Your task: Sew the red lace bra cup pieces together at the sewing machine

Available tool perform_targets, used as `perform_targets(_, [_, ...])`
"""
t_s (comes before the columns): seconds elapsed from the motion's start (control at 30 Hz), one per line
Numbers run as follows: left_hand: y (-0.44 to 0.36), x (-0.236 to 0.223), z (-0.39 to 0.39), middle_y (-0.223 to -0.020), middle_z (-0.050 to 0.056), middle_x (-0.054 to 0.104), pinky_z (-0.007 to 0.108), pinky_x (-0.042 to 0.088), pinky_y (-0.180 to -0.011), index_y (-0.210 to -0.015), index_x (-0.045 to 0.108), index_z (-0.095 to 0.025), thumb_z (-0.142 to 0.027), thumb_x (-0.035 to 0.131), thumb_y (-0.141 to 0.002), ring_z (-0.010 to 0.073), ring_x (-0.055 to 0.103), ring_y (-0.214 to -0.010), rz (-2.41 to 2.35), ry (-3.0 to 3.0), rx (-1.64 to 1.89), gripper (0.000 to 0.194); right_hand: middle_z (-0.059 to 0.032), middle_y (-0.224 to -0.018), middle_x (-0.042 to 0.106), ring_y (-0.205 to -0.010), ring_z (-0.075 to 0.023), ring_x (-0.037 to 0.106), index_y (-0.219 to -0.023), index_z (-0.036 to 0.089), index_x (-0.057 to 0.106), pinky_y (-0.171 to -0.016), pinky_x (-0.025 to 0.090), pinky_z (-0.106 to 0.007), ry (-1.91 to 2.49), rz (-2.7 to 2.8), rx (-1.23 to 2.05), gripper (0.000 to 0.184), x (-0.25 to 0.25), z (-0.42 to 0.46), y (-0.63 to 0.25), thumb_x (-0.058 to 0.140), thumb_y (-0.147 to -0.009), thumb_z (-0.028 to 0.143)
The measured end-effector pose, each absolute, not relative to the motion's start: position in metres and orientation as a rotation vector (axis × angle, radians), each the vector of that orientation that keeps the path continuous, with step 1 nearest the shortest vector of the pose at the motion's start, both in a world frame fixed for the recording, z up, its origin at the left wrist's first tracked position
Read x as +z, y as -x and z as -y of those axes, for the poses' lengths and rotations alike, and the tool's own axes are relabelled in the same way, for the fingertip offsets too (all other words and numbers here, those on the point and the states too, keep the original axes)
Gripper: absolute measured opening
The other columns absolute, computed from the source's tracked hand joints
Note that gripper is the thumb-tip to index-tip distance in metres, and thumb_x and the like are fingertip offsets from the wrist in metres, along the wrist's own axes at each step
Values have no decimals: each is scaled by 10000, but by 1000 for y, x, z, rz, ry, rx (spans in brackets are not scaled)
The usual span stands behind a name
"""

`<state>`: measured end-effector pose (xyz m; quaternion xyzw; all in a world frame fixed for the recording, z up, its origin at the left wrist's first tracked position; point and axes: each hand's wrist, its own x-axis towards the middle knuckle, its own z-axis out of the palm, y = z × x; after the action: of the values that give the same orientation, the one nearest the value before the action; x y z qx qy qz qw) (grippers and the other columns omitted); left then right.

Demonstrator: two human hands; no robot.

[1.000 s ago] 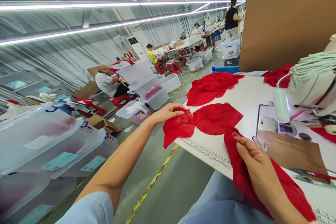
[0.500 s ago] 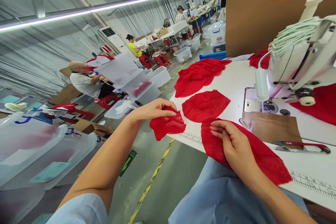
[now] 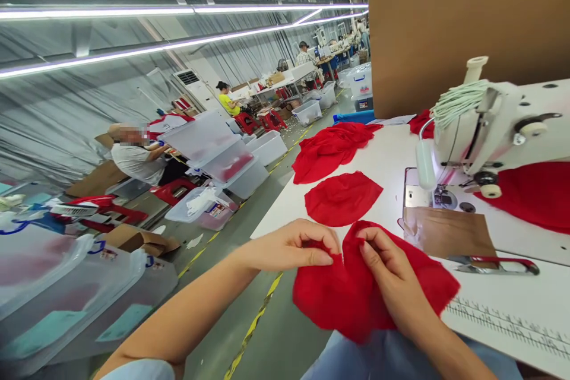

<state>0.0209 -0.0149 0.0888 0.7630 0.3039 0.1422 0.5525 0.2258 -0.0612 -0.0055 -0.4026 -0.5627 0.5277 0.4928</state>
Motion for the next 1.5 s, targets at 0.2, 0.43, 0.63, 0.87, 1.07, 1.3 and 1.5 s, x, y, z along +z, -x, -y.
perform_targets(0.2, [-48, 85, 13, -1532, 118, 452, 375, 414, -1061, -840, 643, -179, -468, 664, -949, 273, 437, -1418, -560, -1719, 490, 310, 11, -795, 648, -631, -155, 546, -960, 274, 649, -567, 476, -243, 957, 963, 1689, 420, 26, 92, -253, 729, -824, 663])
perform_targets(0.43, [-75, 89, 19, -977, 56, 567, 305, 452, -881, -841, 629, -171, -524, 652, -942, 169, 555, -924, -565, -1843, 508, 368, -33, -845, 700, -739, -215, 631, -1026, 275, 720, -667, 560, -291, 1117, 1333, 1245, 454, 40, 105, -278, 516, -955, 674])
perform_targets(0.63, [-90, 97, 31, -1092, 74, 564, 275, 466, -921, -884, 693, -179, -316, 662, -941, 171, 574, -1032, -555, -1997, 462, 152, -48, -913, 765, -776, -216, 722, -991, 252, 719, -662, 602, -272, 1124, 1607, 961, 249, 36, 108, -292, 622, -931, 473])
perform_targets(0.87, [-102, 101, 31, -1167, 108, 616, 306, 491, -959, -872, 696, -170, -245, 671, -930, 199, 620, -1084, -393, -2082, 401, 98, -44, -954, 762, -831, -222, 738, -1101, 285, 596, -691, 619, -286, 1283, 1350, 950, 336, 38, 124, -302, 737, -820, 405])
perform_targets(1.07, [-111, 95, 31, -973, 97, 680, 270, 503, -847, -881, 707, -167, -310, 655, -952, 171, 638, -906, -330, -2036, 424, 168, -51, -853, 747, -748, -219, 724, -903, 271, 693, -622, 608, -265, 1210, 1496, 859, 183, 40, 129, -318, 673, -891, 453])
perform_targets(1.3, [-130, 92, 46, -876, 42, 699, 241, 403, -683, -1003, 650, -192, -294, 458, -1051, 151, 616, -770, -476, -2383, 434, 222, -29, -916, 766, -815, -228, 723, -1023, 291, 740, -693, 594, -264, 1202, 1491, 766, 287, 43, 128, -325, 786, -817, 485])
perform_targets(1.5, [-138, 94, 42, -868, 37, 588, 234, 397, -664, -799, 597, -182, -483, 560, -1002, 147, 541, -765, -424, -2313, 329, 366, -21, -699, 646, -630, -183, 597, -762, 246, 681, -545, 500, -253, 1180, 1449, 855, 346, 49, 132, -331, 598, -951, 524])
